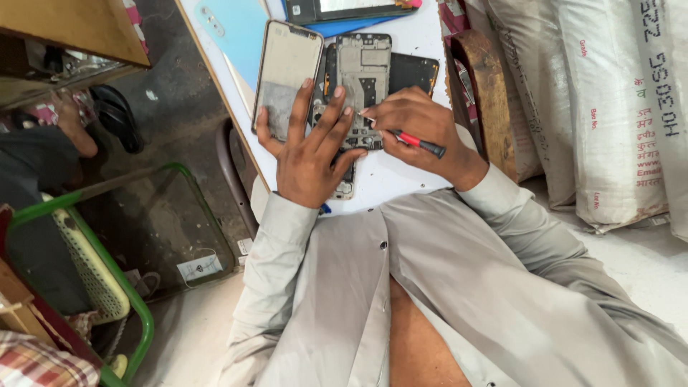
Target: The person uses a screwdriver to remove screws from a disassembled smartphone chassis. They then use a small tool to pry and adjust internal components within the phone frame. The person continues to manipulate the phone parts on a cluttered workbench.
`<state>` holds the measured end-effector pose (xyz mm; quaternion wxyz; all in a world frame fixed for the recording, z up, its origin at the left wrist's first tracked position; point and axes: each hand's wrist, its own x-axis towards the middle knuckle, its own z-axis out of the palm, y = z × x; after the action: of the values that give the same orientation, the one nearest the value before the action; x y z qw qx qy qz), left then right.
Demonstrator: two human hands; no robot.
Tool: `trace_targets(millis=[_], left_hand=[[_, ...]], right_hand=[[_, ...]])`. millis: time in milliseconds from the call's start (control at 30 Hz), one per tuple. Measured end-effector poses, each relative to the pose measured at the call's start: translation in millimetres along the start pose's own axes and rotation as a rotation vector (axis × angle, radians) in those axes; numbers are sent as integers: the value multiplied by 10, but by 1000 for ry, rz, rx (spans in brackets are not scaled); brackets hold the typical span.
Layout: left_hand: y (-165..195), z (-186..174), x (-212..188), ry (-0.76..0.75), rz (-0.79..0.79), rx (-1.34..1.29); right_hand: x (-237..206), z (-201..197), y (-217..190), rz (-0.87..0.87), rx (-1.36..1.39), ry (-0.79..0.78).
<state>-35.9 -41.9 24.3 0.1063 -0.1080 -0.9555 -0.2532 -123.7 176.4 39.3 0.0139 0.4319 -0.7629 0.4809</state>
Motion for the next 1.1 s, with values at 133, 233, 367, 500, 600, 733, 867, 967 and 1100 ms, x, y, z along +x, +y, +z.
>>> trace_targets(millis=[133, 233, 367, 500, 600, 733, 867, 967, 1100], left_hand=[[82, -14, -101, 9, -2, 21], [177, -51, -145, 14, 2, 59], [278, -113, -101, 32, 0, 164], [397, -144, -36, 40, -33, 154], [554, -91, 16, 47, -100, 148], [663, -56, 52, 62, -126, 352], [681, -79, 18, 64, -174, 263], [660, -113, -44, 128, -177, 156], [536, -149, -84, 184, -103, 50]], right_hand=[[-54, -75, -100, 9, 56, -41], [-40, -149, -164, -29, 59, -69], [16, -237, -180, -34, 111, -53], [-2, -267, -185, 7, 184, 39], [-51, -274, -201, 52, 282, 127], [-87, -330, -219, 108, 388, 193], [-105, -402, -206, 127, 413, 216], [-127, -417, -188, 150, 429, 235], [-114, -425, -154, 142, 436, 265]])
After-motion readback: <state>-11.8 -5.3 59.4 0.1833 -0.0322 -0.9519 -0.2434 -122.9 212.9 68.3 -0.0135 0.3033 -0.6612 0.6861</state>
